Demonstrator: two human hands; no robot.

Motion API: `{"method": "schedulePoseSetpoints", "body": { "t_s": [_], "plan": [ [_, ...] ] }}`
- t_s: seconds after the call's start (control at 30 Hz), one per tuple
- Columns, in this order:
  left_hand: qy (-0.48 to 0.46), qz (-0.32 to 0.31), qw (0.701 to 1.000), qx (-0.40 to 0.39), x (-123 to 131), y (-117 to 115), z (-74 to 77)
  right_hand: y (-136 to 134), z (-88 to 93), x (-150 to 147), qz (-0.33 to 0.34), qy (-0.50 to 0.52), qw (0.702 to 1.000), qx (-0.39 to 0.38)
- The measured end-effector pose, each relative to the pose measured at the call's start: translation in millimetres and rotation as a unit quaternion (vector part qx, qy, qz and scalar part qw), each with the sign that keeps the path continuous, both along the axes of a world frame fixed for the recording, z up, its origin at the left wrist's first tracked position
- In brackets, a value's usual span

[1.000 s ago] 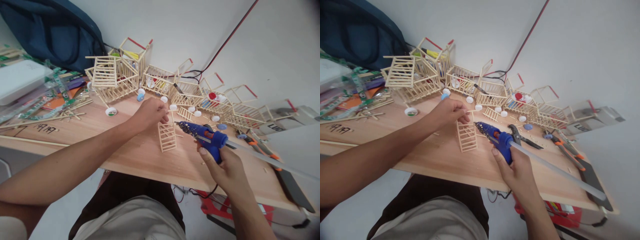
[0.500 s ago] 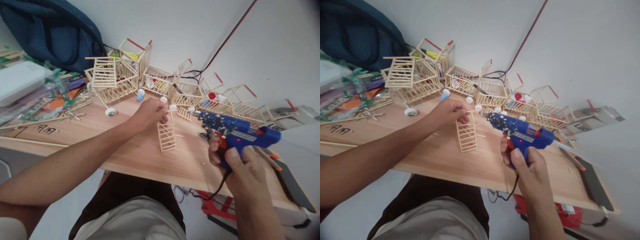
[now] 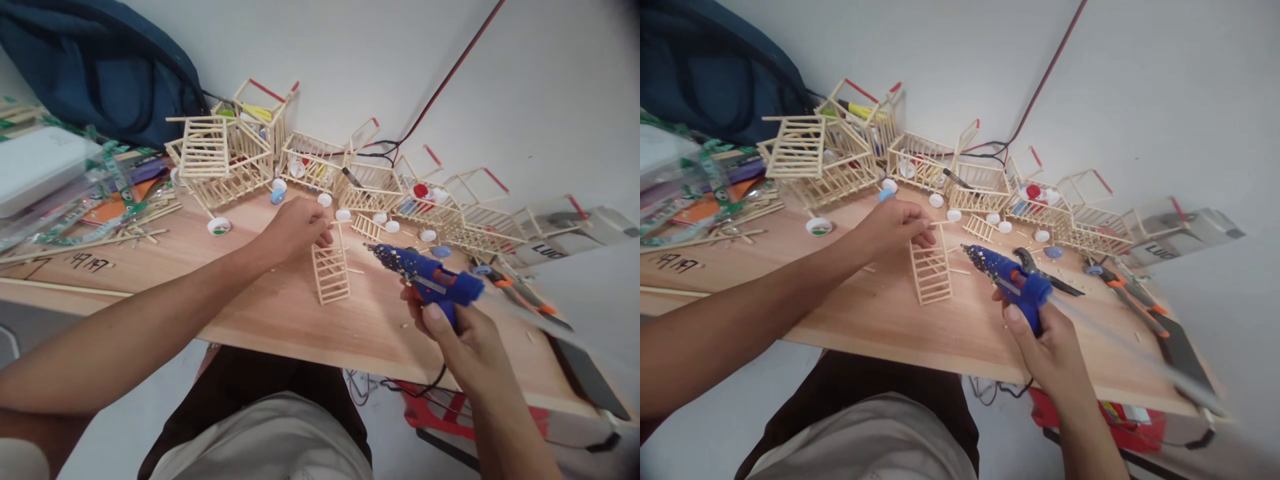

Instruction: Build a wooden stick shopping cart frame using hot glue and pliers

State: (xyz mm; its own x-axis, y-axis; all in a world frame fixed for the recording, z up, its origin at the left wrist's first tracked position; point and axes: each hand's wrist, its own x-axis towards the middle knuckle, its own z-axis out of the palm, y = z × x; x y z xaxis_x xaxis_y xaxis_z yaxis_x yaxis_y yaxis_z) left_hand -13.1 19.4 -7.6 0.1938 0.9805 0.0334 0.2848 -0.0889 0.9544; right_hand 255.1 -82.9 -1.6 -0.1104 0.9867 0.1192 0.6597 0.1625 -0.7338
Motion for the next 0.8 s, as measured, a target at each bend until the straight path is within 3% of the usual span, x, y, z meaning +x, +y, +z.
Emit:
{"method": "schedulePoseSetpoints", "body": {
  "t_s": [0.1,0.23,0.33,0.43,0.53,0.7,0.8],
  "plan": [
    [-0.001,-0.002,1.0,0.0,-0.2,0.5,-1.0,-5.3,4.8,3.8,0.028,-0.139,0.978,0.154],
    [-0.01,-0.004,1.0,0.007,-1.0,0.6,-1.9,-7.7,8.5,13.4,0.086,-0.28,0.903,0.315],
    [-0.021,-0.001,1.0,-0.002,-1.3,0.1,-1.9,-5.5,8.4,30.2,0.012,-0.337,0.871,0.356],
    [-0.036,-0.001,0.999,-0.007,-1.4,1.2,-3.5,-0.8,9.3,57.5,-0.094,-0.383,0.849,0.351],
    [-0.063,-0.006,0.998,-0.013,-1.3,3.5,-5.7,4.1,6.0,97.3,-0.177,-0.411,0.846,0.29],
    [-0.083,-0.009,0.996,-0.027,-1.0,3.4,-2.0,2.6,-23.2,179.3,-0.209,-0.445,0.855,0.164],
    [-0.087,-0.005,0.996,-0.036,-0.7,1.3,1.8,-3.9,-43.7,213.8,-0.23,-0.454,0.855,0.096]
  ]
}}
